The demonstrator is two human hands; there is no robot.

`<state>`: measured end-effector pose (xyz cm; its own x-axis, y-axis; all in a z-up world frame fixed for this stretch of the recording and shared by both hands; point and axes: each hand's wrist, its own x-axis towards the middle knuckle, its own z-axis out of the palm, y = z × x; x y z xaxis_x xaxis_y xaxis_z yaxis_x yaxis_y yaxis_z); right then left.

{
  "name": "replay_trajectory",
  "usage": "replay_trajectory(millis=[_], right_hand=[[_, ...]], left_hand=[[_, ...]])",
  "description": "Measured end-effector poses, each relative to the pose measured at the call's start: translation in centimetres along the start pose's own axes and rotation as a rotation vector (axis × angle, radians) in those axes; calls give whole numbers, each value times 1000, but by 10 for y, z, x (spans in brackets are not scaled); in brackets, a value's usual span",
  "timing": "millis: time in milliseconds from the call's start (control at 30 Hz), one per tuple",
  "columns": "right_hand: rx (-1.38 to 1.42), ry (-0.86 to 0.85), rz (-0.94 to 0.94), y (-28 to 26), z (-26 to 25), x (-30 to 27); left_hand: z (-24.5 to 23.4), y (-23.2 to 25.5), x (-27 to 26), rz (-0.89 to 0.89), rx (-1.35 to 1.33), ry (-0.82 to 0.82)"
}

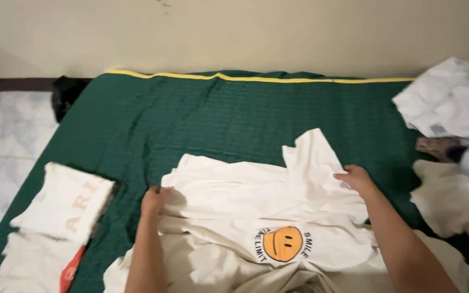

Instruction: The person folds two white t-shirts on a green bedspread. They smooth each shirt, fold the sleeves and sides, then fold the bottom up to create a compact rectangle. The folded shirts are placed in a neat stack on the bed.

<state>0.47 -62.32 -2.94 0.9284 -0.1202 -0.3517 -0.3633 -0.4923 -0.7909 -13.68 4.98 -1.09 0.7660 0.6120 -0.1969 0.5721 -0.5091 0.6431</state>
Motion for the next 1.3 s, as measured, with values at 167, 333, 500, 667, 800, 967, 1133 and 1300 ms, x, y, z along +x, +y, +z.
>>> replay_trajectory(millis=[167,333,500,667,800,967,1133,1300], right_hand=[[60,-127,140,-10,10,-1],[-61,-38,104,-11,-19,2],[318,-95,209,-30,-69,-1],[435,-166,70,-80,-123,-28],[365,-95,-33,-135,-170,-50],[330,-78,-82,-205,-211,-72],[279,98,-336,-263,-233,-67],[524,176,-503,-326,-232,-28]], left_hand=[[-9,8,-11,-95,-61,-40],[-30,35,-19,89,166,102],[-36,61,-1,384,-283,246],[-64,107,29,255,-695,21],[-116,165,35,463,-524,-126],[-173,254,17,569,73,127],[-192,325,22,361,-21,203],[-190,388,71,383,-738,140]])
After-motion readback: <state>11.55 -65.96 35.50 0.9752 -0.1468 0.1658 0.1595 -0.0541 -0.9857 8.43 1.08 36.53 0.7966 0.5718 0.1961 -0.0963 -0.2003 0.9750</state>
